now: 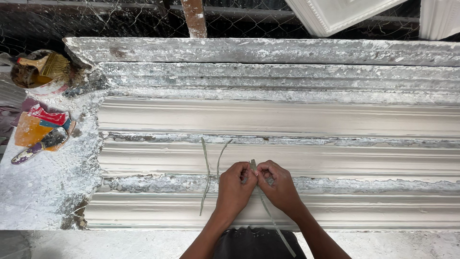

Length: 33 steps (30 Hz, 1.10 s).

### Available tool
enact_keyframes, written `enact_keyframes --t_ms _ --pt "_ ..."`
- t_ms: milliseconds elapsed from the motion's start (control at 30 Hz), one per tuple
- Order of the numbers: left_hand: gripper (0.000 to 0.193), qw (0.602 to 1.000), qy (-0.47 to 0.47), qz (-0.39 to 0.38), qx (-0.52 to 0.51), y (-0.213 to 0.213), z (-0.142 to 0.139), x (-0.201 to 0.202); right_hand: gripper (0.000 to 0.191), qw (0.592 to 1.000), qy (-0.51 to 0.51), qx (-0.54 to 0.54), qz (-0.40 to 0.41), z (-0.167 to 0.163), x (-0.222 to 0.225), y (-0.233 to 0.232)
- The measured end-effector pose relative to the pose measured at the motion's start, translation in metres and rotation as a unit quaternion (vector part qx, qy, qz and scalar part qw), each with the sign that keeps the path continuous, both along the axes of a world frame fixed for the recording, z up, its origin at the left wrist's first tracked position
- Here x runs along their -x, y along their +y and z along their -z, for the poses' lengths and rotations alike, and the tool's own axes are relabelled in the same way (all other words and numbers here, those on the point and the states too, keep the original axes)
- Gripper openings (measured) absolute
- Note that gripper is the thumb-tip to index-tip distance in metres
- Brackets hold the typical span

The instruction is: The person ties green plastic strips across a long plaster cornice mold, then uses a small blade to trim and scrape excess material from the edges of finished plaster moldings, working along several pieces on the workbench.

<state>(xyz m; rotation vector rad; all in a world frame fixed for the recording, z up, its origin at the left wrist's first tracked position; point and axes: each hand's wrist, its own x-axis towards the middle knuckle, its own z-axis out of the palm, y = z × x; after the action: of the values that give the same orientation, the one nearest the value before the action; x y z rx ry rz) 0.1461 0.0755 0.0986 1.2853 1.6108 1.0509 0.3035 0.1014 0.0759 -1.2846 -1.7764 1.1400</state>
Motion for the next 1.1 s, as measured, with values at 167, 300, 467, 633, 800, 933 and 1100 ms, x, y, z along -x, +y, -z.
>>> enact_keyframes --t_ms 167,300,467,633,800,933,1100 --pt "0.017 0.999 -0.034 -0.012 -0.003 -0.002 0.006 -0.002 0.010 0.998 -0.010 -0.067 -0.016 0.008 -0.002 -0.001" --pt "0.016 0.995 -0.097 -0.001 0.038 -0.004 0.009 -0.002 0.010 0.996 0.037 -0.072 -0.035 0.018 -0.005 -0.006" --pt "0.015 0.963 -0.256 0.081 -0.009 -0.002 0.012 0.010 0.010 0.986 0.127 0.101 0.039 0.036 -0.015 0.001" --pt "0.012 0.921 -0.375 0.072 0.081 0.006 0.036 0.045 0.012 0.854 0.355 0.249 0.289 0.061 -0.056 0.030" --pt "0.015 0.916 -0.367 -0.060 0.148 0.028 0.088 0.099 0.015 0.770 0.460 0.254 0.361 0.090 -0.152 0.041" --pt "0.012 0.952 -0.244 -0.080 0.165 0.043 0.127 0.134 0.027 0.646 0.620 0.193 0.403 0.099 -0.219 0.036" --pt "0.016 0.977 -0.153 -0.073 0.131 0.068 0.157 0.144 0.023 0.717 0.575 0.191 0.344 0.085 -0.204 0.034"
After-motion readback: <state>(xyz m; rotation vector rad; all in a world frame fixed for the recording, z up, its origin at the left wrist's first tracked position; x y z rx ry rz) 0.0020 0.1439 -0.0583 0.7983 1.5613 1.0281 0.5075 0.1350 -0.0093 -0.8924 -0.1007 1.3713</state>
